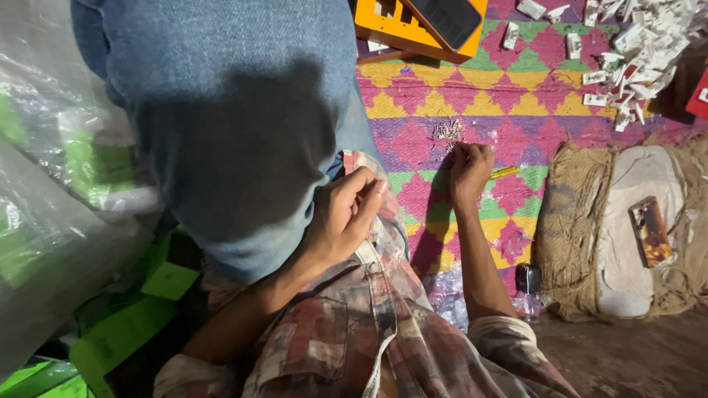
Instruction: The person sits on a patterned mat and repeatedly picks up small metallic pins and white plastic connectors, joining them by hand. The person places the assembled units back onto the mat among many similar items.
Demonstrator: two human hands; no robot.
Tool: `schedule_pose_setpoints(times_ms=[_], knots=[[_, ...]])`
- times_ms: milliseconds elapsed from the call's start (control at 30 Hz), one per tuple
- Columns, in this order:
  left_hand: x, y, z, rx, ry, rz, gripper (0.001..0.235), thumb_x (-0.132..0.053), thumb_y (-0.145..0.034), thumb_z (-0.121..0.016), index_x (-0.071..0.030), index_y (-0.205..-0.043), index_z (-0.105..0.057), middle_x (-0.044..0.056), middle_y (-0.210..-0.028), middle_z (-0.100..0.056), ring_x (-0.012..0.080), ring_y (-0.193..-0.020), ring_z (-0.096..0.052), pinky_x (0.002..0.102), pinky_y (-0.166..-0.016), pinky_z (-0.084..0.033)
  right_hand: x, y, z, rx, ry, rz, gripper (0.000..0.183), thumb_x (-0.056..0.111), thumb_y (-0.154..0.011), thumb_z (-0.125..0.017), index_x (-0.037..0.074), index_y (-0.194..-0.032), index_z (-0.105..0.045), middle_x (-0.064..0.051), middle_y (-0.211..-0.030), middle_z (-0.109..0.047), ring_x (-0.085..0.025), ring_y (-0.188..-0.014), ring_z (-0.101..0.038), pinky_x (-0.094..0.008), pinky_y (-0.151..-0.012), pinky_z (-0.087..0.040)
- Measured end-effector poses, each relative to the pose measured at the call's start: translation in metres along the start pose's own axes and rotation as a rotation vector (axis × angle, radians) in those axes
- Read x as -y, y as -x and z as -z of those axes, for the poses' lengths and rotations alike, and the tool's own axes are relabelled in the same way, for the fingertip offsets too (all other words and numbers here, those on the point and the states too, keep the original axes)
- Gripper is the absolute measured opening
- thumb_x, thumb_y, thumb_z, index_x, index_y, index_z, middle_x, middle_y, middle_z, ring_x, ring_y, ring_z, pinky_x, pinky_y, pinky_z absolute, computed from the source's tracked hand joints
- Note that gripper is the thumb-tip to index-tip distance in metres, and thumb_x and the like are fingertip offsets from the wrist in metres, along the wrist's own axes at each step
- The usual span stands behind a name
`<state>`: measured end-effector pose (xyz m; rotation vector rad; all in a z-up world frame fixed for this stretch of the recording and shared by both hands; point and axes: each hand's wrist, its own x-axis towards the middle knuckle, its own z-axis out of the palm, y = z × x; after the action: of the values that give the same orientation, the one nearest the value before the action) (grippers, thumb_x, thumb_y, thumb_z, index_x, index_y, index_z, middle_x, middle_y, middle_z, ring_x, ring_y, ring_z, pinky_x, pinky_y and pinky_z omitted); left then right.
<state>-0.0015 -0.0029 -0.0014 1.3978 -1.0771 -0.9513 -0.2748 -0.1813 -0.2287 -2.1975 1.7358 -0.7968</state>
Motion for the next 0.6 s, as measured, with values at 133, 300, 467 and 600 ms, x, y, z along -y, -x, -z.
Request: schedule_pose_setpoints(times_ms=[133,300,467,600], knots=[[0.0,0.001,0.0,-0.003,-0.009,0.004,0.021,-0.017,-0.104,-0.06,-0.002,-0.089,-0.061,0.002,-0.068,-0.057,0.0069,-0.057,-0.049,0.028,-0.052,-0.039,0.013,0.001,0.009,-0.047,-0.137,-0.045,0.01,0.008,-0.098,-0.074,0.001,-0.104,-0.074,-0.015,-0.101,-0.07,-0.029,-0.095,-0.065,-0.041,-0.086,-0.053],[-0.001,0.0,0.002,-0.001,-0.027,-0.056,0.019,-0.015,-0.103,-0.062,-0.002,-0.091,-0.06,0.003,-0.07,-0.057,0.0093,-0.059,-0.052,0.028,-0.055,-0.041,0.057,0.002,0.023,-0.139,-0.469,-0.125,0.008,0.005,-0.105,-0.068,0.003,-0.111,-0.073,-0.009,-0.102,-0.076,-0.014,-0.089,-0.073,-0.029,-0.08,-0.06],[-0.007,-0.002,0.003,0.004,-0.024,-0.167,0.01,-0.012,-0.1,-0.066,-0.004,-0.103,-0.061,0.004,-0.085,-0.067,0.0138,-0.069,-0.066,0.029,-0.06,-0.048,0.123,0.005,0.058,-0.012,-0.572,0.003,0.009,0.001,-0.102,-0.07,0.0,-0.109,-0.075,-0.014,-0.104,-0.072,-0.016,-0.089,-0.068,-0.027,-0.075,-0.058],[-0.01,-0.004,0.004,0.019,-0.087,-0.153,0.018,-0.01,-0.099,-0.065,-0.003,-0.115,-0.062,0.01,-0.102,-0.066,0.0177,-0.075,-0.068,0.03,-0.064,-0.051,0.173,0.018,0.088,0.134,-0.882,0.029,0.012,-0.001,-0.098,-0.071,-0.001,-0.11,-0.072,-0.011,-0.106,-0.073,-0.016,-0.093,-0.072,-0.028,-0.083,-0.062]])
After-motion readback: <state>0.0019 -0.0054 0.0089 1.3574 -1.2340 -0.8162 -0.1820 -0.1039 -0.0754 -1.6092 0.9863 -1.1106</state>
